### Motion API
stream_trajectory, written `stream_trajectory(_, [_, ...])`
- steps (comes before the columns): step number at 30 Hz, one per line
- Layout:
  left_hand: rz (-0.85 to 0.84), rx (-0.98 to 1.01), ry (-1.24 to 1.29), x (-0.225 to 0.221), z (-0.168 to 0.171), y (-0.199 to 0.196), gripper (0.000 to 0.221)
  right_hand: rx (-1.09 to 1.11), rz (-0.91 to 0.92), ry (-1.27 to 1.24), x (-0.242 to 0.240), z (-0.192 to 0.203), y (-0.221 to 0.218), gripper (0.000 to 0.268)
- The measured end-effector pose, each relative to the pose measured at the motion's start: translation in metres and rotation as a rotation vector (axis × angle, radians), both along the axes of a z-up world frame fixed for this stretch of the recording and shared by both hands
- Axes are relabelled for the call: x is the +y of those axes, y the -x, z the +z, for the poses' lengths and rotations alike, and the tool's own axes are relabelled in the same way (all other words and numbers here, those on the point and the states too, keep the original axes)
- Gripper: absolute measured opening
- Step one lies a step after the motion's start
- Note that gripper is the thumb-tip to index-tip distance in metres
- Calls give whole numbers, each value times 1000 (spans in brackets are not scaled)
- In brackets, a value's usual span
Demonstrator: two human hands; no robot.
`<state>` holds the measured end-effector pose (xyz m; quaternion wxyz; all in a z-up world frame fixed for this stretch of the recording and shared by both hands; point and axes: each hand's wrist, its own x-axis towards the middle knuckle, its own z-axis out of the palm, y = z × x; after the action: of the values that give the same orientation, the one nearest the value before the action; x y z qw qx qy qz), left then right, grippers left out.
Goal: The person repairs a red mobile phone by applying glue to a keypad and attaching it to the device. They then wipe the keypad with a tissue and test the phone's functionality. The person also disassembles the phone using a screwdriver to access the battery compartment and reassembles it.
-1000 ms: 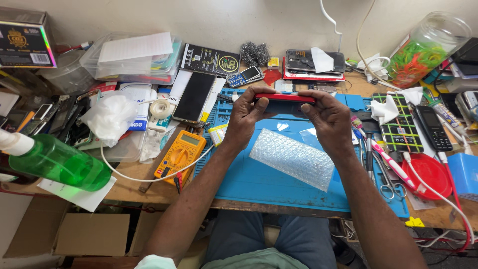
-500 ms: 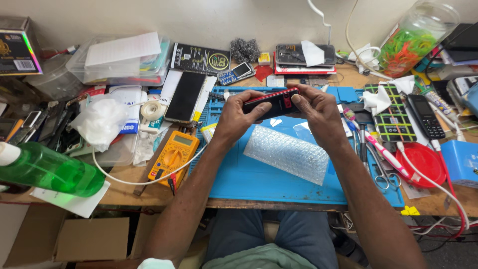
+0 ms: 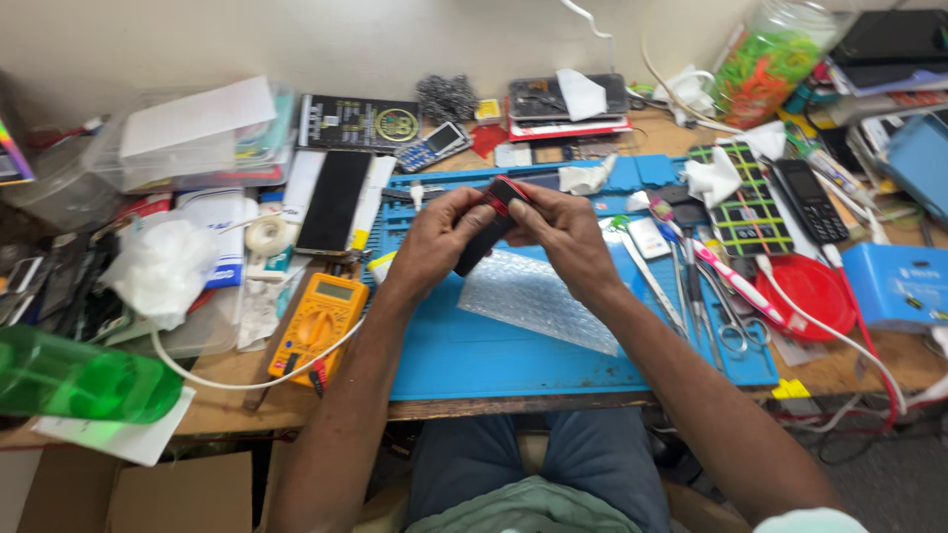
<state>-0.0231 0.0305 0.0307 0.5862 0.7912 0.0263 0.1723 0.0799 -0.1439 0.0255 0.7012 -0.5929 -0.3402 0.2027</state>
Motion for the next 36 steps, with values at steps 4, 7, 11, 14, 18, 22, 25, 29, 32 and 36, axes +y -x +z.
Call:
stream_trajectory(4, [5,-26,191,-14,-6,-7,26,-66,-26,-57,-7,-8,-3,37])
stream_trajectory(7, [-11,2,105,-20,-1,-7,26,-19,-24,-54,-5,-8,-12,35])
stream_trajectory(11, [-55,161,281,-27,2,-6,28,31,-72,-64,-5,-12,-13,34])
stream_trajectory(14, [-70,62,332,-33,0,-8,31,14,-26,-110,-8,-17,-10,36])
stream_trajectory(18, [-31,-44,339,-34,-6,-8,32,14,-6,-142,-3,-18,-10,37])
stream_trajectory(22, [-62,-35,431,-37,-11,-13,33,33,-41,-134,-3,-15,-12,41])
stream_trajectory(25, [-87,-102,677,-41,-12,-16,40,-365,-269,-45,-3,-16,0,57])
stream_trajectory(29, [-202,-271,910,-38,-10,-9,55,-993,-485,97,9,-17,23,56])
stream_trajectory(32, [-190,-333,898,-40,-19,-10,61,-735,-339,62,9,-17,21,58])
stream_trajectory(36, [41,-312,679,-25,-30,-24,55,-13,0,-38,7,-5,-3,43])
